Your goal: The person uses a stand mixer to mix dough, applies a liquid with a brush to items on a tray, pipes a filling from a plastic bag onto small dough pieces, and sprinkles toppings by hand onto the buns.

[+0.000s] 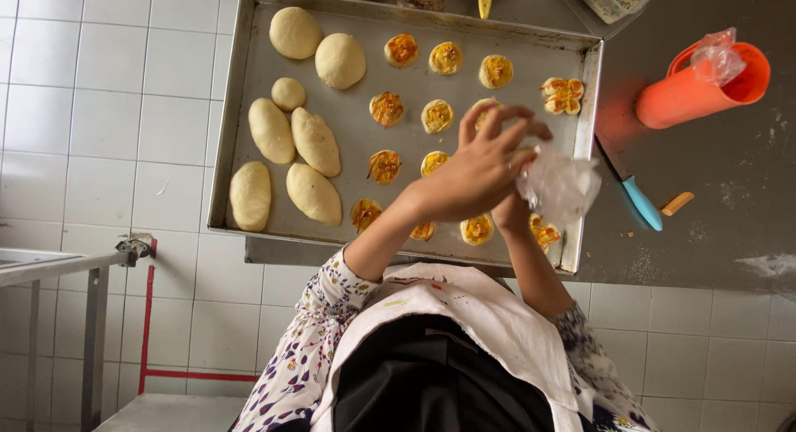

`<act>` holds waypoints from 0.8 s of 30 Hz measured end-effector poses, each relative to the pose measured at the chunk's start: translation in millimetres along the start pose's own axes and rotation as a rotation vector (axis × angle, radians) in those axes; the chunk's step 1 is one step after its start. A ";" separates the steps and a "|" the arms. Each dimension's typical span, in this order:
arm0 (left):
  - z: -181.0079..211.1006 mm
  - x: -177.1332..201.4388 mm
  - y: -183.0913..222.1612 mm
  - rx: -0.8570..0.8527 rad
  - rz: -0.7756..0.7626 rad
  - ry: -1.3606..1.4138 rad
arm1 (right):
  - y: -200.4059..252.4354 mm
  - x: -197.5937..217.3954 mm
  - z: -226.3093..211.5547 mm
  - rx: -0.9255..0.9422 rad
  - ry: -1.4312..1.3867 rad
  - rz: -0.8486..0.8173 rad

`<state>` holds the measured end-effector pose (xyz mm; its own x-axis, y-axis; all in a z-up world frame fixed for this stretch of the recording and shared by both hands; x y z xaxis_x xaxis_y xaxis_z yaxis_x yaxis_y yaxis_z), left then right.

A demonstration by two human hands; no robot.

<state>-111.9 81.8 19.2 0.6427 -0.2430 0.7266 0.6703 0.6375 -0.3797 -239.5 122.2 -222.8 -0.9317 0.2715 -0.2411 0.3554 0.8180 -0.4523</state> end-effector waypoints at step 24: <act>-16.4 16.4 -19.5 0.003 -0.091 0.133 | -45.7 -46.5 -59.5 0.218 0.158 0.040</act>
<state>-108.3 53.4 29.2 0.6226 -0.3945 0.6758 0.7272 0.6108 -0.3133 -216.8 102.4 -139.9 -0.9107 0.3911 -0.1330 0.3835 0.6811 -0.6237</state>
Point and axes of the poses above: each hand's wrist, its own y-axis away from the middle knuckle, its own x-axis out of the back of the hand, z = x × y, the point moved 9 cm from there along -y, towards the middle knuckle, and after that the axes turned 14 degrees about x, right-handed, at the moved point
